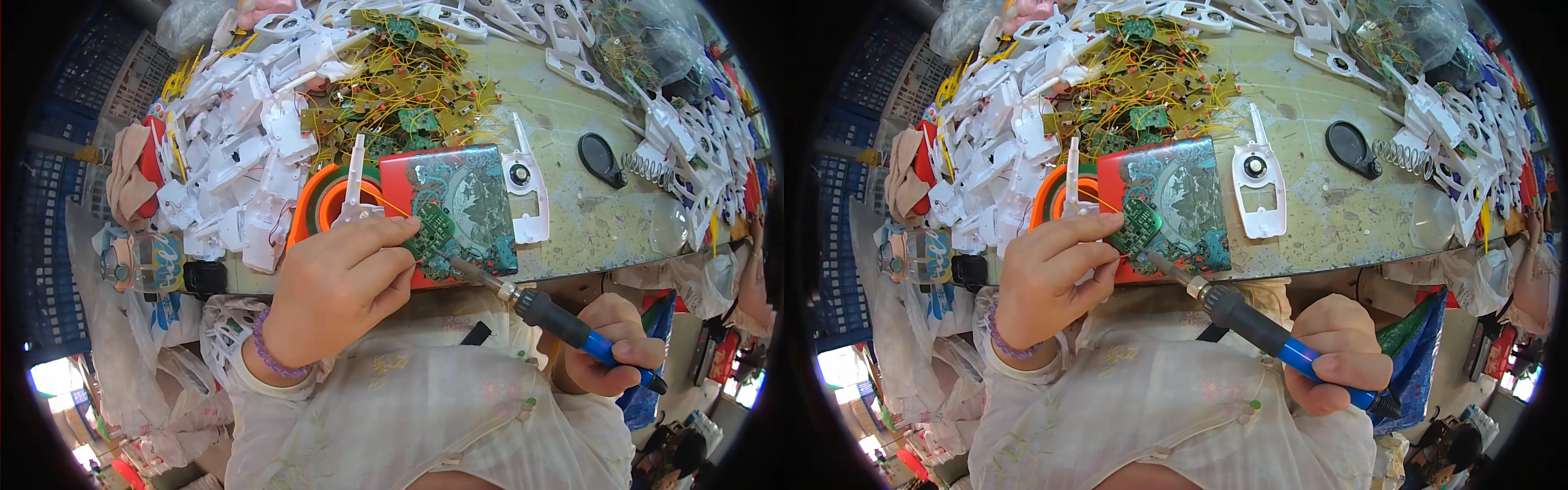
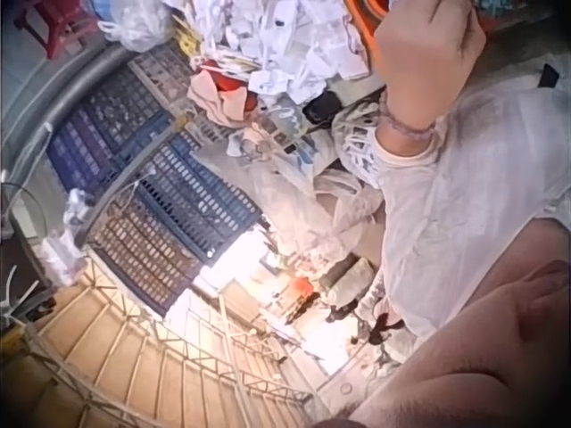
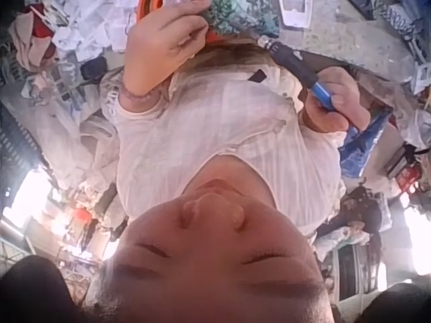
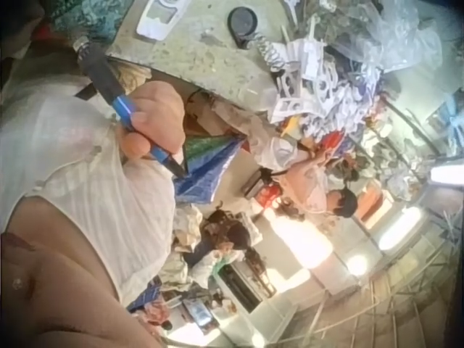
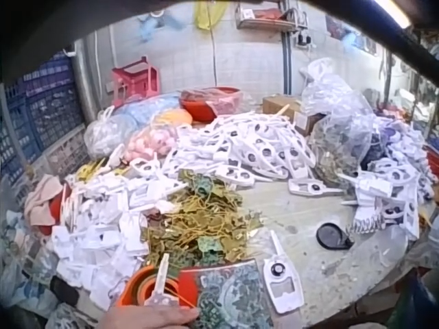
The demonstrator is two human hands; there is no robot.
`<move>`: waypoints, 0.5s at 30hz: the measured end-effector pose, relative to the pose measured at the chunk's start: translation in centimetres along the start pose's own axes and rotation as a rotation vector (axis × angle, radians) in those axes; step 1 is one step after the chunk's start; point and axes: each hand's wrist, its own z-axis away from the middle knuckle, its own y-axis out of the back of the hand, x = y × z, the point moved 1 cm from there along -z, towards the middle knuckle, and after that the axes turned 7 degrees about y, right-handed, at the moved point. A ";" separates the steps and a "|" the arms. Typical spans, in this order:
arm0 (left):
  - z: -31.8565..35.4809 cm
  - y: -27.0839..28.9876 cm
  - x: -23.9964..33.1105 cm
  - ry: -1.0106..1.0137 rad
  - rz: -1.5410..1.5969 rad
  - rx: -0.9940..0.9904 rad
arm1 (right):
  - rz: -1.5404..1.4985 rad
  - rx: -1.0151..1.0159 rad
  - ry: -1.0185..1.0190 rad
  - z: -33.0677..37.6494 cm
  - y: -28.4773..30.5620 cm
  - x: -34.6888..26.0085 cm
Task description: Soldering electronic components onto circuit boards and assembling plastic housings at a factory workbench.
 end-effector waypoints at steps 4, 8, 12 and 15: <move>0.0 -0.1 0.1 0.000 -0.009 -0.001 | -0.022 0.057 0.044 0.3 -0.1 0.2; 0.1 -0.2 0.2 0.005 -0.018 0.007 | -0.018 0.037 0.050 0.5 -0.2 0.3; 0.1 -0.2 0.3 0.006 -0.019 0.004 | 0.007 -0.012 0.011 0.5 -0.3 0.2; 0.1 -0.2 0.3 0.004 -0.023 0.004 | 0.031 -0.043 -0.009 0.4 -0.4 0.1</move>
